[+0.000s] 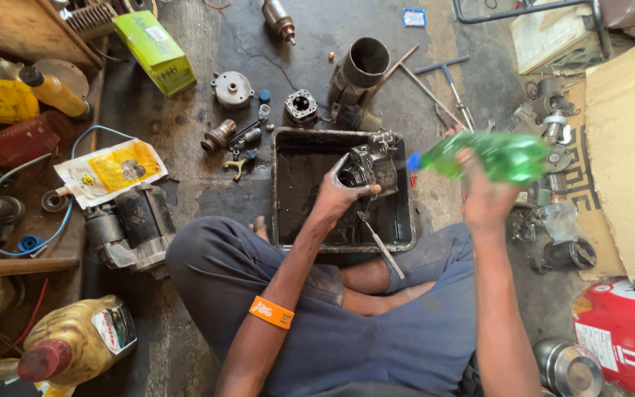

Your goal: The person scrubs a metal engine casing with a toothbrush in a tray of dark liquid, then pours a clear liquid from a green plastic bottle over the part to rinse it. The person rotates the part to clean different sides.

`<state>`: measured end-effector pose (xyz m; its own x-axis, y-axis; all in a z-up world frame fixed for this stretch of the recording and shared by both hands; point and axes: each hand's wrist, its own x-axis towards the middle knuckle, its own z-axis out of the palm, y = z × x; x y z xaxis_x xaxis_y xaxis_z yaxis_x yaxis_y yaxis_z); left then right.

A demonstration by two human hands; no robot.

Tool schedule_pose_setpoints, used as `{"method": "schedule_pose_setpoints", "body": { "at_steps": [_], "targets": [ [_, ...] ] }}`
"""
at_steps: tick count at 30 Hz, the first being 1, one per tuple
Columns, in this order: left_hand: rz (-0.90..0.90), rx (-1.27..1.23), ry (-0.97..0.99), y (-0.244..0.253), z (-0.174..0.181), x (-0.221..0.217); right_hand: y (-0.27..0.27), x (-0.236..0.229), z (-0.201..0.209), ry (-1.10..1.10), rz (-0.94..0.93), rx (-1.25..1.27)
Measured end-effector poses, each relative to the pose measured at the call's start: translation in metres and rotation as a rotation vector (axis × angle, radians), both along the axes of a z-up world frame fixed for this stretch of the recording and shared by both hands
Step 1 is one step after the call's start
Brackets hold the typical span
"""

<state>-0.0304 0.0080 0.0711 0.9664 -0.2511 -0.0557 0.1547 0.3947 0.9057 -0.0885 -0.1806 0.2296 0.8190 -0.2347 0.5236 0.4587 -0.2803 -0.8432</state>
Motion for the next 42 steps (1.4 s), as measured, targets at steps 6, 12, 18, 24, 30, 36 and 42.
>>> {"method": "schedule_pose_setpoints", "body": {
  "at_steps": [6,12,18,24,30,36,42],
  "targets": [
    [-0.028,-0.065,0.014,-0.004,-0.014,0.003,-0.009,0.001,-0.019,0.03,-0.051,0.037],
    [-0.017,-0.029,-0.035,-0.002,-0.016,0.015,-0.017,0.016,-0.034,-0.061,0.032,-0.124],
    [0.083,0.148,-0.061,-0.005,-0.012,0.009,-0.022,0.011,-0.045,0.074,-0.119,-0.227],
    [0.33,0.656,-0.417,0.008,0.001,0.012,-0.06,0.02,-0.127,0.258,0.073,0.781],
    [0.189,0.814,-0.412,0.012,0.016,0.008,-0.086,0.002,-0.199,0.373,0.136,1.277],
    [0.113,0.912,-0.599,0.011,0.02,0.004,-0.091,-0.022,-0.136,0.243,-0.056,0.937],
    [0.033,0.783,-0.472,0.005,0.02,0.0,-0.065,-0.033,-0.054,0.103,-0.174,-0.05]
  ]
}}
